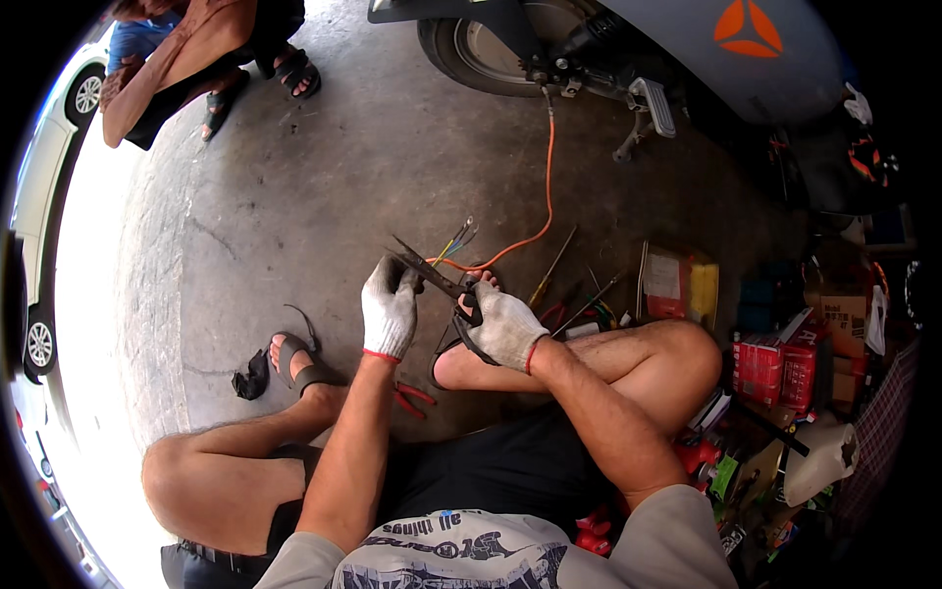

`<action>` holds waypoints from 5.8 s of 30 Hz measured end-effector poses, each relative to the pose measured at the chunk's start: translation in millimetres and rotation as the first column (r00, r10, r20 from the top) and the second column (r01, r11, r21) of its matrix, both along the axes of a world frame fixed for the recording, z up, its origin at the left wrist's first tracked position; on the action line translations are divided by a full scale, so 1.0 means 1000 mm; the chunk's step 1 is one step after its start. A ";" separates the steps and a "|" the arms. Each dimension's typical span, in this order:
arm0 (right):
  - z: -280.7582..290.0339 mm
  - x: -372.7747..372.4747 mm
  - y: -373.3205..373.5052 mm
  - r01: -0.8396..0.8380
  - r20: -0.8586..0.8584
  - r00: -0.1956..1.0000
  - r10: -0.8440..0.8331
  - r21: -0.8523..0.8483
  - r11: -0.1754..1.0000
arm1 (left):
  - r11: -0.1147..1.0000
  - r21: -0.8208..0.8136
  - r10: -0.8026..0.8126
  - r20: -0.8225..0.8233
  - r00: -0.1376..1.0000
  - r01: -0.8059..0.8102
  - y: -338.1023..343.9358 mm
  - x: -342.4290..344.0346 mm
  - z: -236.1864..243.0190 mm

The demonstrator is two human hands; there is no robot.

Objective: The person cuts and strips wire casing using shears, removes their work gloves, handles the wires by hand, and picks up an electronic controller module with a wiring harness.

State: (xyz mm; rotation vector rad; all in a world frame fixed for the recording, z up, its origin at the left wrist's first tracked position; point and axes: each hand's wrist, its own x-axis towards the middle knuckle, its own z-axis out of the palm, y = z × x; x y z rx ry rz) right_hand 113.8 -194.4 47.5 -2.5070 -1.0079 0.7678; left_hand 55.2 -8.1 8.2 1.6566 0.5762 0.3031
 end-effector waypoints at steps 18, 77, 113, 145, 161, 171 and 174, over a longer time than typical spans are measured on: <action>0.014 -0.002 0.004 0.142 -0.065 0.990 -0.128 0.280 0.949 | 0.991 -0.116 -0.071 -0.080 0.994 0.062 0.006 -0.001 0.016; 0.022 0.009 -0.006 0.221 -0.356 0.926 -0.130 0.230 0.948 | 0.939 -0.253 -0.279 -0.173 0.944 0.232 0.019 0.001 0.040; 0.024 -0.001 0.000 0.155 -0.035 0.988 -0.151 0.213 0.965 | 0.977 -0.200 -0.094 -0.102 0.990 0.072 0.009 0.001 0.020; 0.028 -0.007 0.008 -0.080 0.043 0.996 0.081 -0.026 0.996 | 0.969 0.244 0.060 -0.114 0.992 -0.030 0.001 0.001 0.023; 0.020 -0.002 -0.002 0.191 -0.133 0.977 -0.167 0.197 0.962 | 0.961 0.275 -0.004 -0.031 1.000 0.012 -0.002 0.005 0.028; 0.026 0.004 -0.008 0.155 -0.057 0.987 -0.147 0.186 0.970 | 0.905 0.422 -0.051 -0.017 0.999 0.053 0.001 0.004 0.030; 0.037 0.008 -0.008 0.168 -0.095 0.983 -0.157 0.122 0.978 | 0.901 0.429 -0.071 -0.012 0.997 0.069 -0.001 0.004 0.027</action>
